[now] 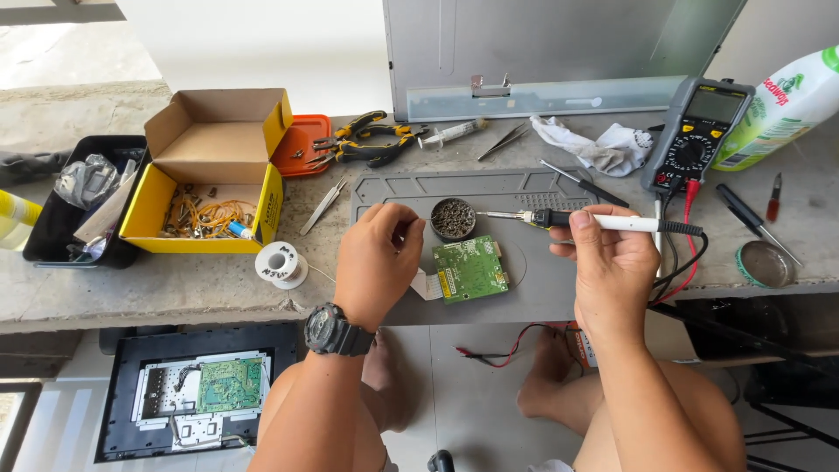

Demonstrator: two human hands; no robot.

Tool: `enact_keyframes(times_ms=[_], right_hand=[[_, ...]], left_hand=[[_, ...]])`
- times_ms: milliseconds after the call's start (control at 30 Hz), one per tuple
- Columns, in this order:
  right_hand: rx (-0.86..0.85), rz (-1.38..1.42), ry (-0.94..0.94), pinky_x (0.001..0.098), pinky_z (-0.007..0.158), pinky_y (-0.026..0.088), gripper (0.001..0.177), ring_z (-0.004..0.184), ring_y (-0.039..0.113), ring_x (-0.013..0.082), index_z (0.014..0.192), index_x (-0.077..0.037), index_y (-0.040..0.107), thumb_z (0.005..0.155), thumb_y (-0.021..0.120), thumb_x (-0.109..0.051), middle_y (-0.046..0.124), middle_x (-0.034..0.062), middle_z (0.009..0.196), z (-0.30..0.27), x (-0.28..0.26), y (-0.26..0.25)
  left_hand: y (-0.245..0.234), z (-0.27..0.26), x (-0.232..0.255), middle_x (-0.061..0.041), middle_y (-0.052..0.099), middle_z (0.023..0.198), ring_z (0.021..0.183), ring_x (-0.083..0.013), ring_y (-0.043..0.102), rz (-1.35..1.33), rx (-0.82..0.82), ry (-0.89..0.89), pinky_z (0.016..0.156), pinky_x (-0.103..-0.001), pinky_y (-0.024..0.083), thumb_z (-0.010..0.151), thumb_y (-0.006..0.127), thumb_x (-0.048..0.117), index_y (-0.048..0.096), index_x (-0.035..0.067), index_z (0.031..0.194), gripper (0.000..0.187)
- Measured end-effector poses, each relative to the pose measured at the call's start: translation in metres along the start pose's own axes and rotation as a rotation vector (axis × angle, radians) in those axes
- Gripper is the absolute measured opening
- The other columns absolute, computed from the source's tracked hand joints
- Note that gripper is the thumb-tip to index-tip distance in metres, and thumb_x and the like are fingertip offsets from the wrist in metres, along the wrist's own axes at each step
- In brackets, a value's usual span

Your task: The person uses a soldering iron and solder wire to solder components on a green circuit board. They hold the board steady with one hand while applying heat and solder with the other. The work is performed on a gray mat on a cluttered workbench.

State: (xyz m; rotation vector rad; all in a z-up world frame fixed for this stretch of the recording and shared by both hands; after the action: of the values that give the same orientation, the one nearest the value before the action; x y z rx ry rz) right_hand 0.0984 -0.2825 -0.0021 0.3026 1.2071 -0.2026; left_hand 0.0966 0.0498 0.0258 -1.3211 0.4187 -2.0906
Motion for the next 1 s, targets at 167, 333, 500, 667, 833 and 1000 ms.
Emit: enact_keyframes(times_ms=[167,333,500,667,833,1000], right_hand=[[-0.135,-0.158,-0.175,0.0366,0.085,0.073,0.024,0.099,0.085,0.0284,0.129,0.007,0.064,0.115,0.08,-0.005,0.082,0.03,0.119,-0.009,-0.044,0.031],[-0.239,-0.235,-0.313,0.0369,0.089,0.071,0.029,0.11,0.086,0.0354,0.129,0.01,0.067,0.107,0.085,0.003,0.083,0.029,0.121,-0.022,-0.067,0.056],[-0.294,-0.301,-0.368,0.0367,0.093,0.07,0.034,0.115,0.085,0.0355,0.132,0.01,0.068,0.103,0.085,0.006,0.084,0.0278,0.123,-0.026,-0.072,0.066],[-0.311,-0.308,-0.378,0.0376,0.092,0.07,0.034,0.115,0.085,0.0368,0.133,0.01,0.068,0.103,0.084,0.008,0.084,0.0285,0.122,-0.027,-0.073,0.064],[-0.298,-0.286,-0.366,0.0373,0.092,0.069,0.035,0.114,0.085,0.0372,0.135,0.012,0.065,0.104,0.083,0.009,0.083,0.0308,0.124,-0.026,-0.075,0.06],[-0.214,-0.129,-0.215,0.0347,0.093,0.07,0.034,0.11,0.081,0.0277,0.139,0.01,0.059,0.112,0.077,0.0,0.081,0.0318,0.125,-0.015,-0.048,0.034]], left_hand=[[0.0,0.0,0.001,-0.013,0.074,0.087,0.077,-0.035,0.082,-0.002,-0.002,0.006,0.062,-0.043,0.067,0.11,0.077,0.014,0.077,0.008,0.105,0.007],[-0.002,0.0,0.003,-0.014,0.074,0.088,0.079,-0.036,0.083,-0.012,-0.025,-0.007,0.064,-0.043,0.069,0.111,0.075,0.013,0.076,0.007,0.107,0.007],[-0.004,-0.001,0.001,-0.014,0.073,0.089,0.08,-0.0356,0.083,-0.01,-0.03,-0.012,0.064,-0.044,0.069,0.111,0.075,0.013,0.075,0.007,0.107,0.007],[-0.002,0.0,0.0,-0.014,0.073,0.09,0.08,-0.0365,0.083,-0.01,-0.039,-0.007,0.064,-0.044,0.069,0.111,0.075,0.013,0.075,0.008,0.108,0.006],[-0.003,0.0,0.003,-0.012,0.074,0.09,0.079,-0.033,0.083,-0.002,-0.051,-0.009,0.064,-0.043,0.069,0.111,0.074,0.014,0.075,0.009,0.108,0.006],[0.0,0.0,-0.001,-0.015,0.073,0.091,0.08,-0.0374,0.083,0.004,-0.054,-0.004,0.063,-0.046,0.069,0.111,0.07,0.007,0.074,0.006,0.111,0.005]])
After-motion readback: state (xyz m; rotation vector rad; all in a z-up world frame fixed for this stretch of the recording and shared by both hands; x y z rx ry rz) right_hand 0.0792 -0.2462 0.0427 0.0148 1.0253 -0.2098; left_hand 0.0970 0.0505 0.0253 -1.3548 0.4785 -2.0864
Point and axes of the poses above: each hand's wrist, its own z-axis towards the middle knuckle, its own y-axis out of the palm, x = y × z, the point moved 10 cm from there along z, towards the middle knuckle
